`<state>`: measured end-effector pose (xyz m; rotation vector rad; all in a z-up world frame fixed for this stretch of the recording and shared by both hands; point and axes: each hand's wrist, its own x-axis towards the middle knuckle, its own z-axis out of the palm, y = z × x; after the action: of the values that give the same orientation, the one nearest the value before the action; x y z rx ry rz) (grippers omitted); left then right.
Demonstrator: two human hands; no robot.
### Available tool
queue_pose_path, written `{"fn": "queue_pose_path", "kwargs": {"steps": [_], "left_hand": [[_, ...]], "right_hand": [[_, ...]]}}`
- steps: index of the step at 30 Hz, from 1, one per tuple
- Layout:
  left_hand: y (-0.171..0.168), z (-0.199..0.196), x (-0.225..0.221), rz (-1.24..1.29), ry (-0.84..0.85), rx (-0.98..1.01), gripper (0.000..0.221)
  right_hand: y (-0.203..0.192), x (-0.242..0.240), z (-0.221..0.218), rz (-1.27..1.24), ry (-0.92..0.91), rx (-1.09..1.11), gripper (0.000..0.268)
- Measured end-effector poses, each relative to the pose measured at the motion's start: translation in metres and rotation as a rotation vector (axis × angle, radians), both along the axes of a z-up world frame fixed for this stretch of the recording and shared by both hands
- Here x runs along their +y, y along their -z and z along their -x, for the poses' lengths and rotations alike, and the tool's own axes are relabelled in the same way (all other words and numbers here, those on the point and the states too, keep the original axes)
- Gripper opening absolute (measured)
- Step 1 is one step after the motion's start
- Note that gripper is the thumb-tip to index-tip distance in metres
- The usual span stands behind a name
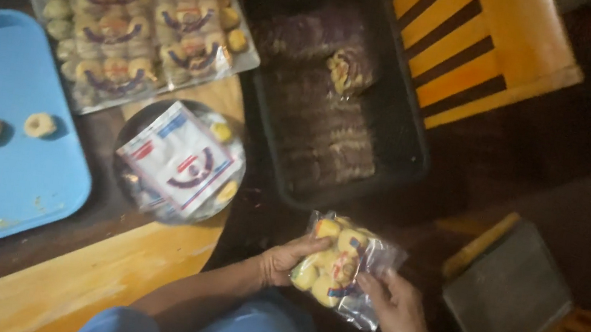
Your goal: The person repeatedly picks small round dough balls from a tray, places them into clear plastic bags, and then puts the filled bags into a black bin. The process is repeated multiple times with consistent hand movements.
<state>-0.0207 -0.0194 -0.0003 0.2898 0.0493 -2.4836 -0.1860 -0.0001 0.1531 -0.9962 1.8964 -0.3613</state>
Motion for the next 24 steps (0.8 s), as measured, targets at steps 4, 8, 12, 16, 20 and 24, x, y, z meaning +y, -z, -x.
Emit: {"fn": "queue_pose_path", "kwargs": {"steps": [4, 8, 12, 16, 20, 24], "left_hand": [[0.032, 0.056, -0.048, -0.099, 0.017, 0.051, 0.068], [0.041, 0.096, -0.132, -0.102, -0.152, -0.088, 0.069], [0.040, 0.110, -0.176, -0.204, -0.321, -0.272, 0.063], [0.057, 0.102, -0.210, -0.174, -0.401, -0.418, 0.070], [0.035, 0.067, -0.257, -0.208, -0.539, -0.580, 0.059], [0.135, 0.046, -0.330, -0.089, -0.779, -0.919, 0.049]], "right_hand": [[0.018, -0.062, 0.041, 0.107, -0.070, -0.129, 0.022], [0.007, -0.154, 0.050, -0.017, -0.287, 0.226, 0.024], [-0.009, -0.228, 0.046, -0.151, -0.380, 0.206, 0.040], [0.049, -0.285, 0.062, 0.296, -0.634, 0.116, 0.030], [0.083, -0.358, 0.033, 0.272, -0.741, 0.044, 0.031], [0.162, -0.451, 0.012, 0.327, -0.923, 0.132, 0.033]]}}
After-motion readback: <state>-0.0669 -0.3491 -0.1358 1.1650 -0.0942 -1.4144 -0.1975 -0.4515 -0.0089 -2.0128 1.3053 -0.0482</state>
